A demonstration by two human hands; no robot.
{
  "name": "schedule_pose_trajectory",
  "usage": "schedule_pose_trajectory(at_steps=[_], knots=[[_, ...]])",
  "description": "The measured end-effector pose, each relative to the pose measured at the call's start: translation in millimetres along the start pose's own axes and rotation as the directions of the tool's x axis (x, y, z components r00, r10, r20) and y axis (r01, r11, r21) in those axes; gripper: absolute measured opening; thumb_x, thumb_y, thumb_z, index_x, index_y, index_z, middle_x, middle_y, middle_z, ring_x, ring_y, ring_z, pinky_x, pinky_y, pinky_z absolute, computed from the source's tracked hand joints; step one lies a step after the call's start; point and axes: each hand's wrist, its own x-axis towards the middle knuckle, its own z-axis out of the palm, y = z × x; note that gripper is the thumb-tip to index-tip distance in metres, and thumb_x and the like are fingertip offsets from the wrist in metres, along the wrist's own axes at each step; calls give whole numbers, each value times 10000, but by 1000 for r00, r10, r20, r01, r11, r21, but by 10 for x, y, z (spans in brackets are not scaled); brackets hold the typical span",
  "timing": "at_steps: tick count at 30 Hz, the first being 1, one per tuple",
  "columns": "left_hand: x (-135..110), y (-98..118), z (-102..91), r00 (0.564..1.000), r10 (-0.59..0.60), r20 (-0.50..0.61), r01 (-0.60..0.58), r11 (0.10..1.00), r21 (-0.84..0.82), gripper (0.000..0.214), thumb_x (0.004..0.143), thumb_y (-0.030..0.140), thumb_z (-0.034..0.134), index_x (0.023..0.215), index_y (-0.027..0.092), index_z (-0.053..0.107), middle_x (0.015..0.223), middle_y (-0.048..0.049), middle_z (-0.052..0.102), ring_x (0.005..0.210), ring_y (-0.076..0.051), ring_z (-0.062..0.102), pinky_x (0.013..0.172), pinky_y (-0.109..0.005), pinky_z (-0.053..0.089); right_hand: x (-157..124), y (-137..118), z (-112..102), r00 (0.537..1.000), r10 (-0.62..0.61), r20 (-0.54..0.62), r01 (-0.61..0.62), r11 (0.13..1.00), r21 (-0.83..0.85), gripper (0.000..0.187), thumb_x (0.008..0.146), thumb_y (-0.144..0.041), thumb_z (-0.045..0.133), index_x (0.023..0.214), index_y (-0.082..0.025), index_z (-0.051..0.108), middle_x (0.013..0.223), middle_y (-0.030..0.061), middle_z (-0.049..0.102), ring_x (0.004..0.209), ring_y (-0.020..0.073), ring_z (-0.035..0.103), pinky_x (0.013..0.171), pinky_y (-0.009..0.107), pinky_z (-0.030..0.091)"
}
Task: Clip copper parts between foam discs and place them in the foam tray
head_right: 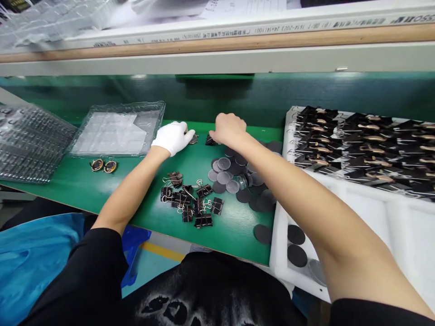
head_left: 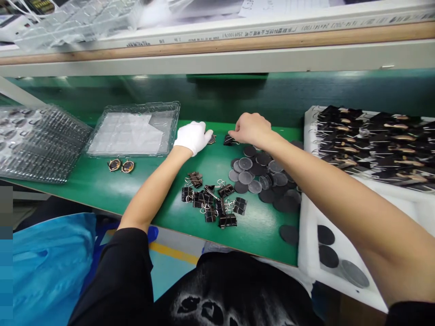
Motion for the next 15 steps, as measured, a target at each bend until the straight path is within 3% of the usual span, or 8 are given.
schedule_pose_trajectory(at_steps=[3, 5, 7, 9, 12, 15], knots=[[-20, 14, 1, 999, 36, -2, -36, 997, -70, 454, 1015, 511, 419, 1093, 176, 716, 1005, -163, 716, 919, -318, 708, 830, -429, 552, 114, -58, 36, 992, 8, -125, 1, 997, 78, 434, 1049, -477, 480, 1252, -147, 677, 1323, 233, 622, 1332, 449, 530, 1086, 694, 390], [-10, -38, -43, 987, 132, 90, -123, 987, -104, 521, 985, 609, 468, 1238, 208, 684, 1131, -145, 704, 1005, -312, 712, 879, -410, 555, 217, -112, 122, 980, 78, -185, -44, 982, 182, 477, 1095, -456, 313, 1324, -176, 624, 1396, 230, 573, 1387, 441, 477, 1104, 707, 340], [12, -116, -85, 943, 251, 218, -230, 966, -116, 640, 897, 671, 595, 1392, 266, 612, 1305, -122, 655, 1081, -314, 706, 914, -396, 555, 321, -149, 250, 974, 159, -162, -118, 964, 239, 498, 1098, -452, 267, 1353, -185, 601, 1435, 230, 537, 1419, 441, 438, 1114, 711, 304], [37, -183, -91, 909, 321, 267, -299, 947, -119, 654, 851, 612, 689, 1418, 300, 596, 1391, -102, 609, 1125, -319, 695, 947, -396, 550, 397, -149, 384, 973, 204, -110, -171, 952, 253, 529, 1094, -476, 249, 1381, -186, 586, 1498, 236, 481, 1460, 449, 381, 1126, 723, 268], [68, -226, -20, 909, 359, 211, -328, 929, -172, 518, 868, 500, 719, 1324, 262, 659, 1359, -103, 617, 1167, -321, 674, 998, -404, 533, 418, -77, 517, 984, 153, -91, -128, 963, 236, 565, 1092, -504, 233, 1473, -205, 522, 1591, 229, 385, 1532, 445, 273, 1158, 742, 201], [85, -209, 70, 923, 347, 164, -305, 923, -237, 523, 863, 483, 751, 1316, 235, 666, 1342, -120, 619, 1173, -322, 664, 1021, -413, 519, 365, 13, 530, 994, 66, -85, -48, 978, 201, 572, 1102, -472, 214, 1551, -203, 446, 1643, 226, 318, 1578, 436, 192, 1183, 754, 151]])
